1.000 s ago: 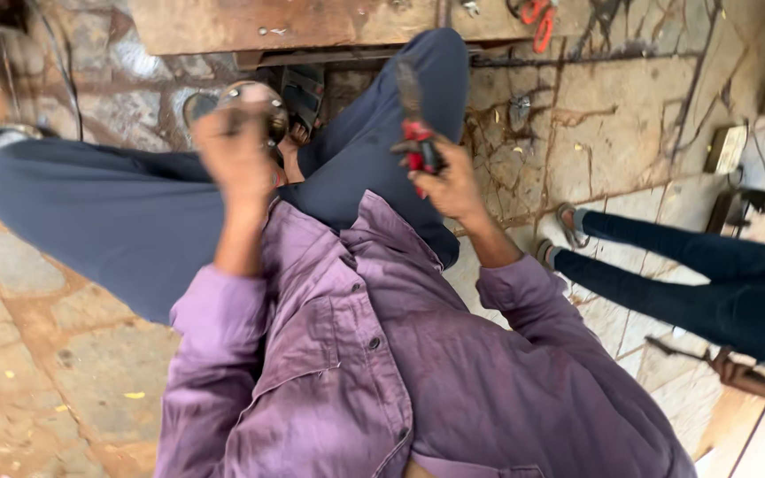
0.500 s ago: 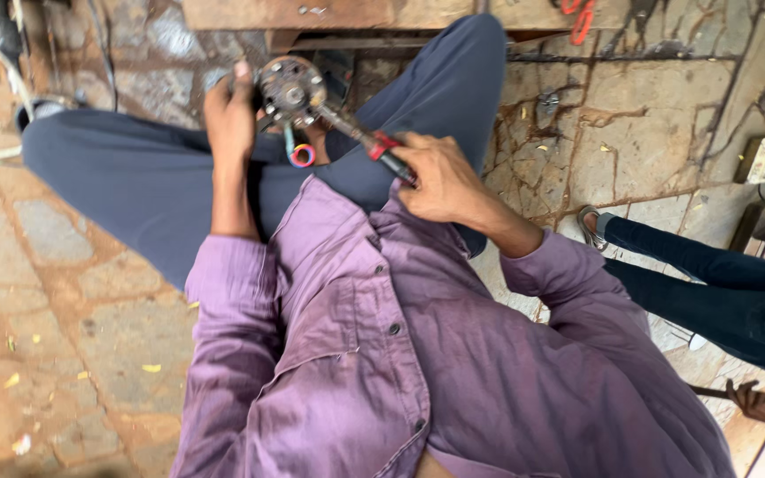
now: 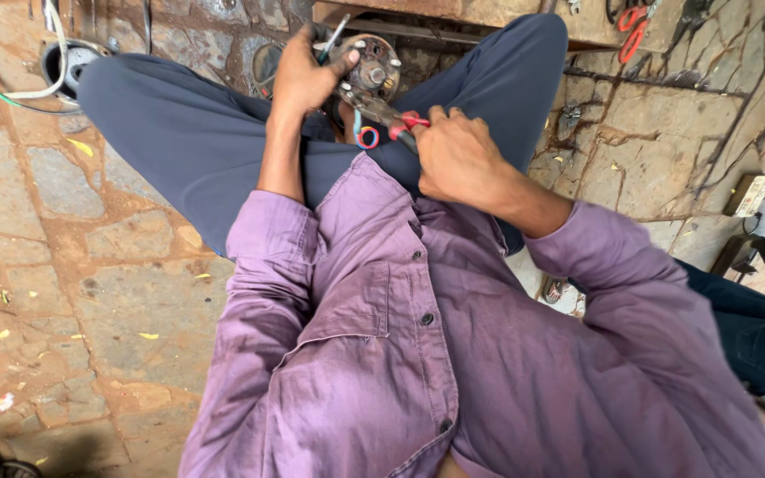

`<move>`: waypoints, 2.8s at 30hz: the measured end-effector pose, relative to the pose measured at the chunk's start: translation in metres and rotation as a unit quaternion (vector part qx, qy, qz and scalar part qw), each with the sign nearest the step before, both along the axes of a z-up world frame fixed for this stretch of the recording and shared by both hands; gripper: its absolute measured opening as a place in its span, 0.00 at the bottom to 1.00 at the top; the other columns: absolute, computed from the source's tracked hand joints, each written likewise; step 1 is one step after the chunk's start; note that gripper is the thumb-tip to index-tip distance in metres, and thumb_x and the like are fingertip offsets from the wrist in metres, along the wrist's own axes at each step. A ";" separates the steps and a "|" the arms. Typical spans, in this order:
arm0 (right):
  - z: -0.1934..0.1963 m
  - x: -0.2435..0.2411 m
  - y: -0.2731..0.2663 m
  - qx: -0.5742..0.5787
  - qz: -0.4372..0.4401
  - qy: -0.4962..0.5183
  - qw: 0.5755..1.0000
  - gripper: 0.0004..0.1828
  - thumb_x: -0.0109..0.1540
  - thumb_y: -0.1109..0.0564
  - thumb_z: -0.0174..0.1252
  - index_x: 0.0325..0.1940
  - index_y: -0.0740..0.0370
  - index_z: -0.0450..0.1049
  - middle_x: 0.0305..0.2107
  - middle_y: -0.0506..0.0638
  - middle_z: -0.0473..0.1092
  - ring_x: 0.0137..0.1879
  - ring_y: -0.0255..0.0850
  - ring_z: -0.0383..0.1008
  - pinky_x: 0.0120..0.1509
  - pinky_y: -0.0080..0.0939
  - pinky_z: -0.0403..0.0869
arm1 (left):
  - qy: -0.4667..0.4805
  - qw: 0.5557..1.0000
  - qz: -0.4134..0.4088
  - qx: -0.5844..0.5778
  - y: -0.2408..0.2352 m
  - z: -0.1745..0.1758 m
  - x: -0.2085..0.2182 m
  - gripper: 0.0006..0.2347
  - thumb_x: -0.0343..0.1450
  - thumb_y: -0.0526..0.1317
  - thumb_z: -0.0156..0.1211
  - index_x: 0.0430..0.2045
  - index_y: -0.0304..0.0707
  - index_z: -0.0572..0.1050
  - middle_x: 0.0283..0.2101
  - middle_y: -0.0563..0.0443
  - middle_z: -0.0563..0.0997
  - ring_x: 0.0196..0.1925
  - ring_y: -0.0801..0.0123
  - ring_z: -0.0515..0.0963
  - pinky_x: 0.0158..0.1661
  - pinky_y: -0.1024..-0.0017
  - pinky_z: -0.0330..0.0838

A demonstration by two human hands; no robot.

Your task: The person disassembles and repairs an electric motor by hand, using pliers and a screwdriver to manipulate internal wires and components on a workbench.

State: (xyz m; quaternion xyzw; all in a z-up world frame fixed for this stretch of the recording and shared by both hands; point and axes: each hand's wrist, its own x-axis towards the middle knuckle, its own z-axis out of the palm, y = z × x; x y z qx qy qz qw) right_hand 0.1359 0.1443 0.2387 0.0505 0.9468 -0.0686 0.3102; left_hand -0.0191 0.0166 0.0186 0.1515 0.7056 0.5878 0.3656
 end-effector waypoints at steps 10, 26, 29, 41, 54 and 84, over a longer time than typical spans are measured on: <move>0.013 -0.062 -0.001 0.046 0.062 -0.226 0.971 0.18 0.49 0.52 0.59 0.35 0.69 0.80 0.31 0.67 0.78 0.41 0.60 0.81 0.48 0.55 0.79 | -0.036 0.999 0.000 0.038 0.005 -0.008 -0.001 0.20 0.65 0.41 0.77 0.44 0.27 0.77 0.40 0.39 0.87 0.44 0.62 0.87 0.47 0.67 0.79; 0.009 -0.115 -0.009 0.083 0.113 -0.390 0.910 0.20 0.50 0.54 0.57 0.38 0.73 0.80 0.32 0.65 0.78 0.41 0.57 0.82 0.45 0.56 0.80 | -0.058 0.998 -0.015 0.019 0.004 -0.006 -0.003 0.24 0.63 0.43 0.77 0.46 0.24 0.74 0.43 0.36 0.86 0.46 0.58 0.87 0.48 0.66 0.78; 0.010 -0.112 -0.001 0.070 0.094 -0.374 0.920 0.20 0.49 0.54 0.58 0.37 0.73 0.80 0.31 0.66 0.78 0.41 0.58 0.82 0.46 0.56 0.79 | -0.031 0.999 -0.017 0.018 0.004 -0.002 -0.005 0.26 0.64 0.43 0.78 0.48 0.23 0.73 0.43 0.35 0.85 0.47 0.57 0.86 0.49 0.65 0.76; -0.012 -0.126 0.035 0.034 0.038 -0.409 0.911 0.19 0.52 0.53 0.55 0.36 0.73 0.80 0.30 0.66 0.77 0.38 0.59 0.79 0.45 0.57 0.77 | 0.116 0.987 -0.096 -0.055 -0.039 0.068 0.005 0.35 0.52 0.48 0.87 0.45 0.19 0.75 0.40 0.27 0.82 0.46 0.42 0.83 0.49 0.57 0.73; -0.005 -0.156 0.015 0.021 -0.095 -0.478 0.873 0.12 0.51 0.62 0.53 0.34 0.73 0.75 0.27 0.64 0.72 0.34 0.58 0.74 0.40 0.61 0.75 | 0.099 0.989 -0.076 -0.081 -0.036 0.043 0.024 0.37 0.53 0.40 0.84 0.55 0.21 0.72 0.43 0.24 0.81 0.52 0.40 0.81 0.52 0.57 0.72; -0.068 -0.036 0.126 -0.120 0.121 -0.142 0.975 0.29 0.44 0.65 0.59 0.51 0.66 0.78 0.35 0.64 0.75 0.42 0.62 0.78 0.46 0.54 0.78 | 0.061 0.995 -0.067 -0.033 -0.035 0.013 0.024 0.39 0.52 0.40 0.86 0.55 0.24 0.69 0.51 0.32 0.81 0.57 0.48 0.80 0.55 0.63 0.71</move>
